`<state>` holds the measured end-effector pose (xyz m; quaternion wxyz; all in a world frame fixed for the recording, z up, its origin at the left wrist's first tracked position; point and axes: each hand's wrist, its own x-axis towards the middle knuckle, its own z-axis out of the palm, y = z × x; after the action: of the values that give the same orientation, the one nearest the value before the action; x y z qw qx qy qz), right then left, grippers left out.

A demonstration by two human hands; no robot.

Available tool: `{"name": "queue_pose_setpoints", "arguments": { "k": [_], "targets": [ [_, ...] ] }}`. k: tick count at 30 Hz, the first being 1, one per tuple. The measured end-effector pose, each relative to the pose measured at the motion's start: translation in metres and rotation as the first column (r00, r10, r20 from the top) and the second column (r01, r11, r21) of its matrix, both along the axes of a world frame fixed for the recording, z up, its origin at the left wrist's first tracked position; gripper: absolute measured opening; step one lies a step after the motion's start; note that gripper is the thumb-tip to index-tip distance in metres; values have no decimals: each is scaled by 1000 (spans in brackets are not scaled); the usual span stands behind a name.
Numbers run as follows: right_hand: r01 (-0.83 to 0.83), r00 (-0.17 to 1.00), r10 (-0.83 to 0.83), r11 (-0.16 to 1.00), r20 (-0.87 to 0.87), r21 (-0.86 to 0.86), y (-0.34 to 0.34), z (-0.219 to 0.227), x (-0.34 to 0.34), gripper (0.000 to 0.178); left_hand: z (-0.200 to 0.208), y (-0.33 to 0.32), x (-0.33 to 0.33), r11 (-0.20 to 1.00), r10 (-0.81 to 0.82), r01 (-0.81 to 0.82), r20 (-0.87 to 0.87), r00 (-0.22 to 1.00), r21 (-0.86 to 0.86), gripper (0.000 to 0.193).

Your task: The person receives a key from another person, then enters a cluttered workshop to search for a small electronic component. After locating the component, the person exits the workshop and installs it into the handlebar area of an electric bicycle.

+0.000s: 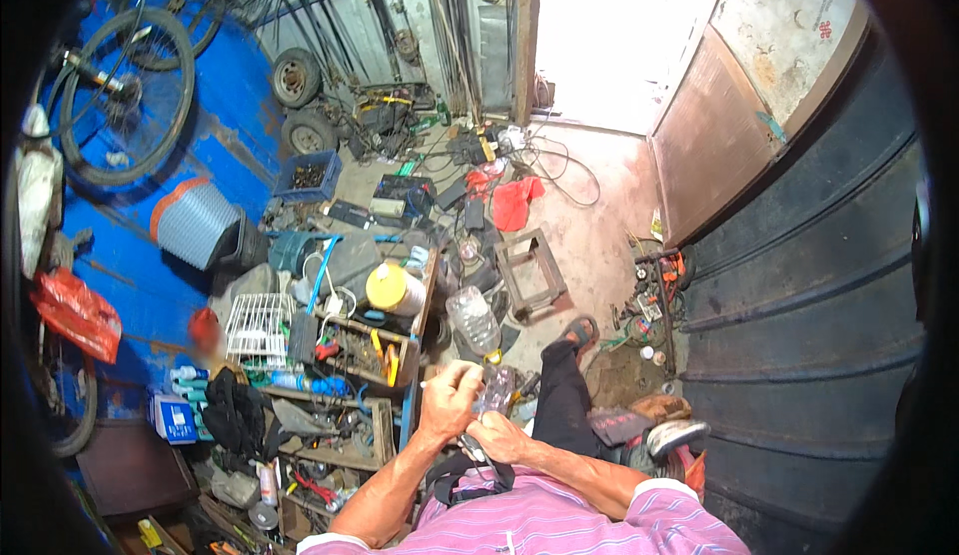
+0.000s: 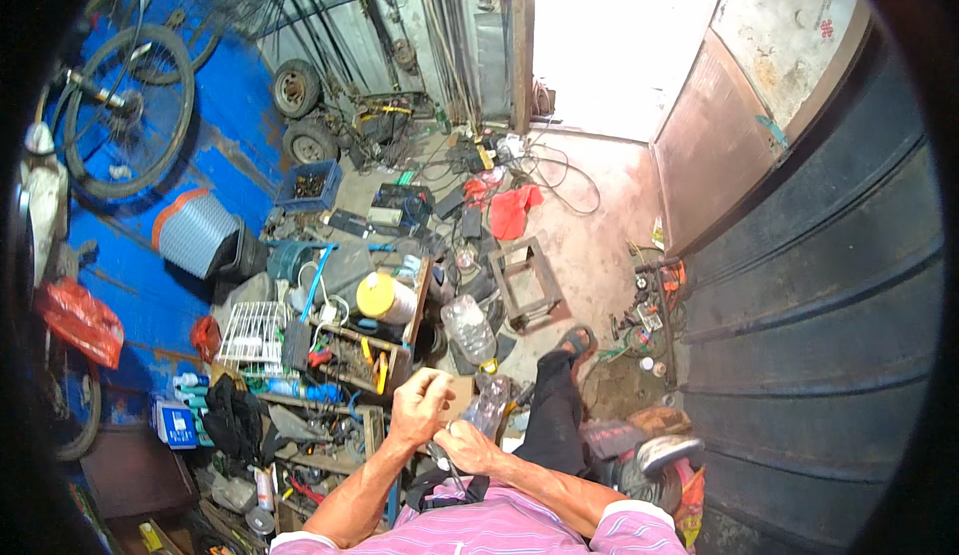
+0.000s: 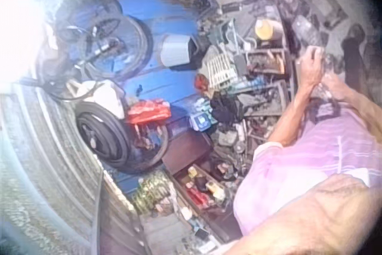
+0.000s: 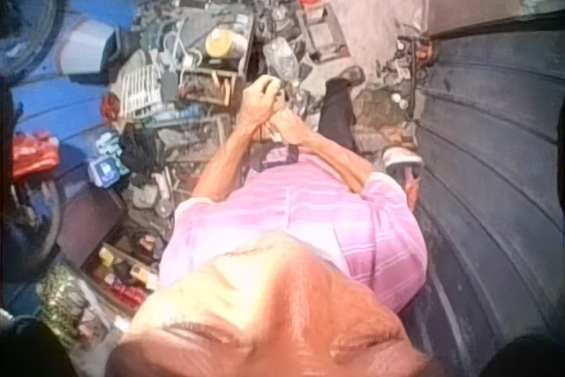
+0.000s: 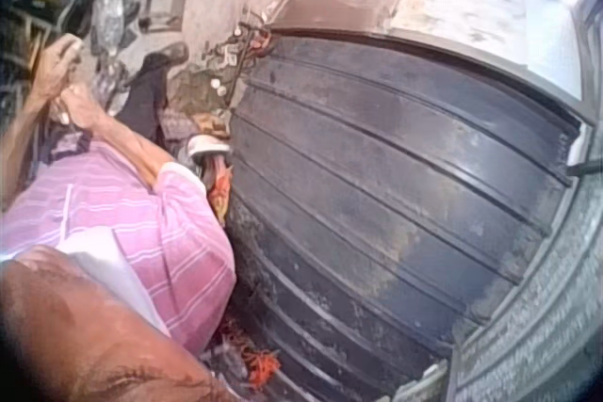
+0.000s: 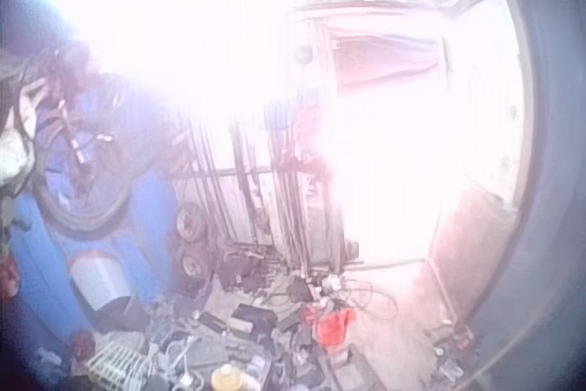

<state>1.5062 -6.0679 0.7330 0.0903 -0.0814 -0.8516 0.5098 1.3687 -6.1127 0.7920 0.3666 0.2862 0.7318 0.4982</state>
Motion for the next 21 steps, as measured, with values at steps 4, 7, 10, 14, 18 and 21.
{"name": "queue_pose_setpoints", "arguments": {
  "k": [4, 7, 10, 14, 18, 21],
  "targets": [
    [313, 945, -64, 452, 320, -835, 122, 11, 21, 39, -38, 148, -5, 999, -51, 51, -432, 900, -12, 20],
    [318, 948, -89, 194, 306, -928, 183, -3, 23, 41, -61, 200, -22, 996, 37, -53, -217, 975, -65, 16],
    [276, 911, -317, -6, 264, -961, 263, 13, 42, 42, -47, 306, 0, 968, 250, -219, 521, 816, -121, 28],
    [135, 933, -347, 93, 95, -986, 343, -3, 63, 41, -17, 398, 42, 998, 31, -61, 974, 225, -18, 42],
    [137, 977, -197, 302, 79, -943, 427, 44, 91, 42, 22, 474, 14, 977, -130, -150, 980, 151, 153, 36],
    [223, 973, -199, 672, 118, -706, 488, 42, 119, 40, 58, 539, -19, 961, -90, -225, 953, 290, 159, 35]
  ]
}}
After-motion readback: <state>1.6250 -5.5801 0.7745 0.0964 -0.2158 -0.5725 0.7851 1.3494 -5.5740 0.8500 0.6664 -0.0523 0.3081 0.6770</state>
